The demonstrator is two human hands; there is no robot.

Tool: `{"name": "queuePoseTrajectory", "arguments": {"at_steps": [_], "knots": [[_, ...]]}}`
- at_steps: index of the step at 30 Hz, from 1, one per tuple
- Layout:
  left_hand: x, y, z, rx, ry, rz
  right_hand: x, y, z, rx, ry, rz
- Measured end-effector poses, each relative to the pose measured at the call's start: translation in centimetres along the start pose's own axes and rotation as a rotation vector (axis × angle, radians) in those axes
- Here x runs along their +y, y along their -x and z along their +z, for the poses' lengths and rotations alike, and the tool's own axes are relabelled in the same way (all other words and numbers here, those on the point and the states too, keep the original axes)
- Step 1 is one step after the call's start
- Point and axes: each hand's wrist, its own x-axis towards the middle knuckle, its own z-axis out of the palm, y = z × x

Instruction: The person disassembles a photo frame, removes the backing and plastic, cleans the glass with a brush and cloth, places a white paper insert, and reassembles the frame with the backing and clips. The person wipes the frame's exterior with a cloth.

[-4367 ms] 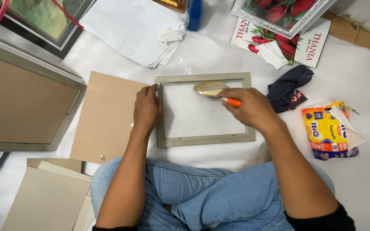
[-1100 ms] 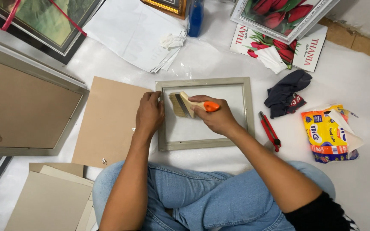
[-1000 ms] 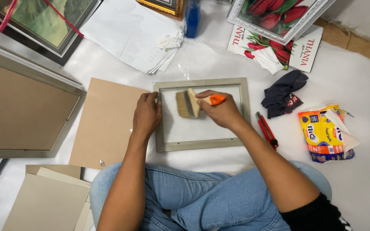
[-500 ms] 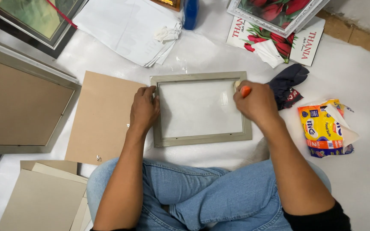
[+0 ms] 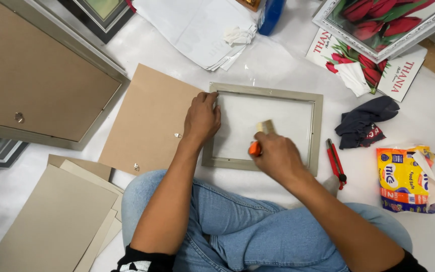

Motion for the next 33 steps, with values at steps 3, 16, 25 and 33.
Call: {"name": "queuePoseTrajectory", "arguments": {"at_steps": [3,16,25,33], "knots": [[-0.7,0.0,0.7,0.022,-0.012,0.037,-4.7,1.2,-3.8,0.132,-0.363,-0.252],[-2.3,-0.4,3.1,0.036,-0.117,0.073,-4.2,-0.2,-3.9,0.063,-0.841,0.148],[-0.7,0.3,1.2,0.042,-0.119,0.085,2.2,1.2,-9.9,0.003,-0.752,0.420],[0.2,0.3,0.0,-0.004,-0.091,0.054,5.5,2.5,-7.6,0.343,-0.534,0.312]]}}
